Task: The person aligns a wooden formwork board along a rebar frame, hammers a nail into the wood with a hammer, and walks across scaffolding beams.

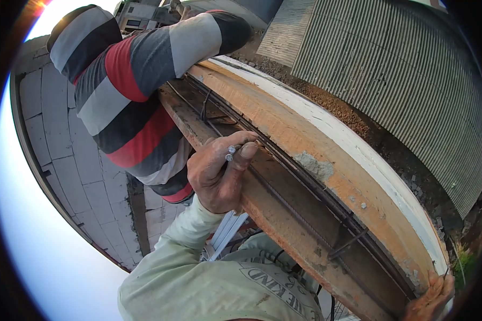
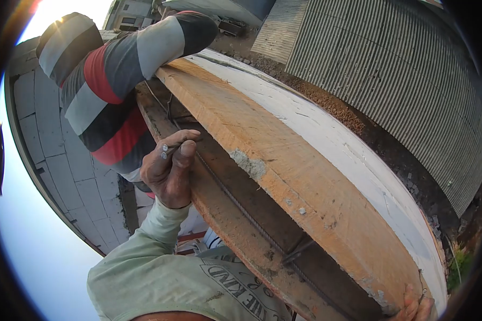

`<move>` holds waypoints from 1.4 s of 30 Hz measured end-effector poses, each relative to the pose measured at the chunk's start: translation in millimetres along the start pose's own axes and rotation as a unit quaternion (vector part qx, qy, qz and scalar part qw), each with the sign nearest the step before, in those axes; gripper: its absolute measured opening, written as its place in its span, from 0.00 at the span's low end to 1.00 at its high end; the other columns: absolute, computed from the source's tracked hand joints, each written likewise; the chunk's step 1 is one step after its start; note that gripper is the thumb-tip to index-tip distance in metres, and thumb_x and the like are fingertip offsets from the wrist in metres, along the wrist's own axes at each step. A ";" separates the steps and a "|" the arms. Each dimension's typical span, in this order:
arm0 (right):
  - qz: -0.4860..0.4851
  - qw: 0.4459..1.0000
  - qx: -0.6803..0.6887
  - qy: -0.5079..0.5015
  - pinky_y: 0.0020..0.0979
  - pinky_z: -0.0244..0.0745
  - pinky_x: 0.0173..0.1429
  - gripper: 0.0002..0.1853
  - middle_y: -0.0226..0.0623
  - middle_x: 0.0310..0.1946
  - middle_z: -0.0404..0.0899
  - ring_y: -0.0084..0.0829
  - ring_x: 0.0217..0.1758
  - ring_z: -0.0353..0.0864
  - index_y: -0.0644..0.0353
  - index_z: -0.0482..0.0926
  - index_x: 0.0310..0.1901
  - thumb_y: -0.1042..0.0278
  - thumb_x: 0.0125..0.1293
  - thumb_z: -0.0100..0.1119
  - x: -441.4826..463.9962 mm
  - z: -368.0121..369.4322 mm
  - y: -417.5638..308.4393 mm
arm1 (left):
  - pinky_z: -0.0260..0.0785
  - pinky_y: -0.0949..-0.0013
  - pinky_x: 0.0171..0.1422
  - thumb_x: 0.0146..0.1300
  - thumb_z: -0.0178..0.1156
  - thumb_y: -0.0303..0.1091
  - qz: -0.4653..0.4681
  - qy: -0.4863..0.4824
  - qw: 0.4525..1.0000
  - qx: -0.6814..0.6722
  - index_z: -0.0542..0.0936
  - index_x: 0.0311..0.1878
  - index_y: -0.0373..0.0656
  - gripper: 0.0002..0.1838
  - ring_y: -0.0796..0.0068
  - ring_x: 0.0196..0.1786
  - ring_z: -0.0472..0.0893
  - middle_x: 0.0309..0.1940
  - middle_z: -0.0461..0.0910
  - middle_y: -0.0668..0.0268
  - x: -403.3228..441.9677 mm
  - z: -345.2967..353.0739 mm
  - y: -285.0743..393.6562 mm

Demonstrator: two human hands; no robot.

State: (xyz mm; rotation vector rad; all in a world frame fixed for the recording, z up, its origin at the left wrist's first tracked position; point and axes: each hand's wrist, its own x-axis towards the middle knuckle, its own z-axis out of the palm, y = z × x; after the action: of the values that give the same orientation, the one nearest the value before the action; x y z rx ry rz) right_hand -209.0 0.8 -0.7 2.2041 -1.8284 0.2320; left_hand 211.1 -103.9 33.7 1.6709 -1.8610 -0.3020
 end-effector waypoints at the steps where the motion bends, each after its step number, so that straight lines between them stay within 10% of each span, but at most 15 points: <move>1: -0.007 1.000 0.005 0.012 0.33 0.77 0.33 0.14 0.37 0.33 0.79 0.38 0.31 0.81 0.61 0.78 0.39 0.60 0.76 0.50 -15.3 8.9 14.3 | 0.69 0.71 0.35 0.62 0.66 0.27 -0.002 0.003 1.000 -0.001 0.84 0.43 0.35 0.08 0.71 0.27 0.79 0.29 0.84 0.60 -0.6 0.5 -1.4; 8: 0.052 0.996 0.040 -0.058 0.38 0.78 0.39 0.15 0.44 0.36 0.79 0.44 0.37 0.81 0.65 0.78 0.42 0.58 0.73 0.54 3.0 -4.1 -12.8 | 0.68 0.69 0.34 0.60 0.66 0.26 0.036 0.006 0.999 -0.008 0.83 0.42 0.37 0.08 0.69 0.26 0.80 0.27 0.83 0.61 2.3 3.4 -4.8; 10: 0.182 0.957 0.219 -0.044 0.31 0.74 0.45 0.13 0.46 0.44 0.72 0.32 0.37 0.75 0.76 0.69 0.51 0.72 0.79 0.39 -31.6 17.2 -0.2 | 0.68 0.69 0.34 0.60 0.66 0.26 0.035 0.012 0.999 -0.007 0.83 0.42 0.37 0.08 0.69 0.26 0.80 0.26 0.83 0.62 2.1 3.1 -5.2; 42: 0.154 0.947 0.279 -0.045 0.36 0.80 0.37 0.09 0.53 0.38 0.75 0.46 0.32 0.82 0.75 0.69 0.47 0.75 0.75 0.45 24.7 -4.5 -30.8 | 0.70 0.71 0.36 0.66 0.63 0.31 0.028 0.018 0.995 -0.092 0.83 0.41 0.33 0.09 0.72 0.30 0.79 0.28 0.80 0.61 6.3 9.2 -6.1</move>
State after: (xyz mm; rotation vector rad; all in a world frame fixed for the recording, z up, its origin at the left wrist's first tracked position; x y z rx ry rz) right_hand -173.9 -15.8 7.5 2.2711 -2.3882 0.8142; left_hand 210.7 -113.1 24.9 1.4888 -1.7922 -0.4045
